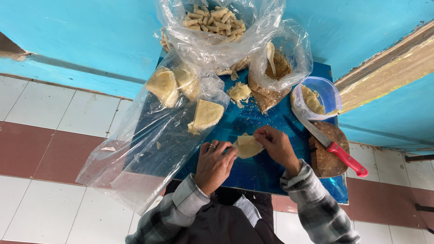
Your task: The person folds and shapes small square pieces of dough on a plastic-covered table, then uses a spoon to scoop brown filling from a bag and places it onto a dough piece, pressing and folding the dough around the filling. Finished filled dough pieces are set aside while the person continues with more dough squares.
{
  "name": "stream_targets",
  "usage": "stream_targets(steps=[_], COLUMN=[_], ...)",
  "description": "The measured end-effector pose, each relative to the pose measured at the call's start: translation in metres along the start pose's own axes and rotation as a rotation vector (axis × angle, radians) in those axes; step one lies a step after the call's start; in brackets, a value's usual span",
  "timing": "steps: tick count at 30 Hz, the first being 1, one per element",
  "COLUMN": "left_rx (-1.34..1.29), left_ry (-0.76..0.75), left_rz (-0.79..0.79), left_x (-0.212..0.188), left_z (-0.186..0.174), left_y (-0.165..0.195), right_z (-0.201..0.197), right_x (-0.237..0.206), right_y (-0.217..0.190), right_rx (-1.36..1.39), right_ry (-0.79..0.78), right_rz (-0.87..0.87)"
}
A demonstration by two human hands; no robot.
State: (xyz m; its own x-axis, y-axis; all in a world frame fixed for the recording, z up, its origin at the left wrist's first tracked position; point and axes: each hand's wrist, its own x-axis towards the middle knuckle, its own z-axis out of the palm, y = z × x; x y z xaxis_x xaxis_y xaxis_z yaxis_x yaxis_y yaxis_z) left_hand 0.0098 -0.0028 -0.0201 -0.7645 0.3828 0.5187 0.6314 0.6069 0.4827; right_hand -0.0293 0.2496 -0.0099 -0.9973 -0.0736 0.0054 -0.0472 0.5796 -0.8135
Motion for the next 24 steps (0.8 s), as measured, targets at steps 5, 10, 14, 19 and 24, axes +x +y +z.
stream_targets(steps=[5, 10, 14, 19, 24], left_rx=[-0.057, -0.044, 0.035, -0.030, -0.001], left_ry=[0.030, 0.087, 0.000, -0.151, -0.043], left_rz=[-0.066, 0.004, 0.085, 0.054, 0.104], left_x=[0.007, 0.031, 0.055, 0.073, 0.084], left_z=[-0.006, -0.010, -0.007, -0.006, -0.006], left_y=[0.006, 0.021, 0.022, 0.015, 0.008], right_z=[-0.010, -0.020, -0.036, -0.046, -0.047], right_x=[0.007, -0.005, -0.008, -0.003, -0.008], right_y=[-0.009, -0.043, -0.061, -0.071, -0.082], right_rx=[-0.019, -0.360, -0.465, -0.455, -0.547], right_ry=[-0.087, -0.132, -0.152, -0.118, 0.103], right_rz=[-0.061, -0.266, -0.513, -0.538, -0.616])
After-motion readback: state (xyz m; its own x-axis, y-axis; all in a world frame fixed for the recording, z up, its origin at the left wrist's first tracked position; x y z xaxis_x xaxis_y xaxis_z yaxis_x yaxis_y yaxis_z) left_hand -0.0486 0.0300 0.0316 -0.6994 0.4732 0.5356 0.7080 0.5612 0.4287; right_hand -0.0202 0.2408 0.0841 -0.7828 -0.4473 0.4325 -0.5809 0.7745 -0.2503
